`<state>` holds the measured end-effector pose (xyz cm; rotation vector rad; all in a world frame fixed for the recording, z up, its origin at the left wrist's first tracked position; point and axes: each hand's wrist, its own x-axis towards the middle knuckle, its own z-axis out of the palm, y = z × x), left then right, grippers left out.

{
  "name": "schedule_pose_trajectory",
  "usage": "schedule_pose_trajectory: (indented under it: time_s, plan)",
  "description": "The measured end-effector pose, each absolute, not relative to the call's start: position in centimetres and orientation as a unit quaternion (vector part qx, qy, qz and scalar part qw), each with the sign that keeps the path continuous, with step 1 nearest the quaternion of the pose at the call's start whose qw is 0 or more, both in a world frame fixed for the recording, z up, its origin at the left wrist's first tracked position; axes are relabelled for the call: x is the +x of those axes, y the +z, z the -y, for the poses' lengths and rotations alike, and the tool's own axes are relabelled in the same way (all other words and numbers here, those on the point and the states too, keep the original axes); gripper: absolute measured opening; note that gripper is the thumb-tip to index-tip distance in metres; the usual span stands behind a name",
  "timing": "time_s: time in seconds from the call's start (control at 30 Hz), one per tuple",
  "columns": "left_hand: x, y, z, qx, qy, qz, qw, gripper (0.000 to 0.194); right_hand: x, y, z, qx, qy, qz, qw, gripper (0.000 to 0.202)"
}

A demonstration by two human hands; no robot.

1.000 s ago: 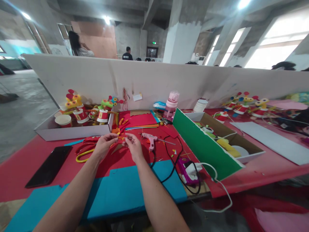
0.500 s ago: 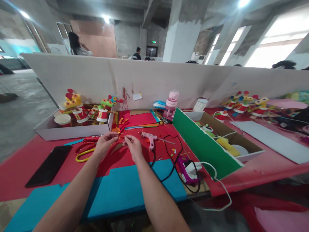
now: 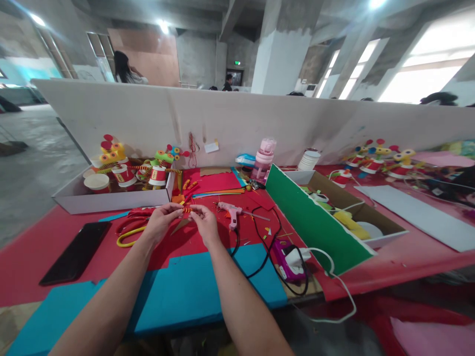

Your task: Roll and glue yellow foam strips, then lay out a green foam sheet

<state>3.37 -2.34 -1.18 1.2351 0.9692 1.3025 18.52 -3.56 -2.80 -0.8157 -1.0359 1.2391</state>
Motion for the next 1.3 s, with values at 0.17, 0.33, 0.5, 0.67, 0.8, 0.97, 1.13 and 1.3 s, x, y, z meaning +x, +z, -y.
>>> schedule_pose_trajectory:
  time_s: [0.17,0.33,0.5,0.67,0.8,0.97,1.13,1.3]
  plan:
    - [3.0,-0.4,2.8,0.513,0.573,-0.430,0.473,0.034,18.7,-3.3,3.4,-0.405,0.481,0.428,0.649,0.030]
    - [1.6,1.9,1.6,0.624,0.519,-0.534,0.236,0.025,18.1,-4.0,3.5,-0.473,0.419,0.452,0.630,0.040]
    - [1.9,5.6,-3.1,0.778,0.339,-0.527,-0.033,0.013,17.7,-3.8,3.7,-0.509,0.331,0.562,0.562,0.032]
    - [2.9,6.6,-7.0,0.807,0.236,-0.531,-0.100,0.018,17.7,-3.9,3.7,-0.517,0.315,0.591,0.533,0.030]
    - [3.8,4.6,-5.8,0.791,0.239,-0.558,-0.078,0.019,17.7,-4.2,3.3,-0.513,0.313,0.576,0.554,0.023]
    - [5.6,1.0,-2.6,0.751,0.141,-0.644,-0.035,0.022,17.7,-4.8,2.9,-0.501,0.331,0.577,0.555,0.014]
    - [6.6,0.0,-2.6,0.710,0.081,-0.697,-0.052,0.028,17.7,-4.8,3.0,-0.503,0.313,0.585,0.554,0.015]
    - [6.0,0.4,-2.3,0.694,0.113,-0.710,-0.038,0.026,17.6,-4.8,2.8,-0.500,0.327,0.576,0.558,0.015]
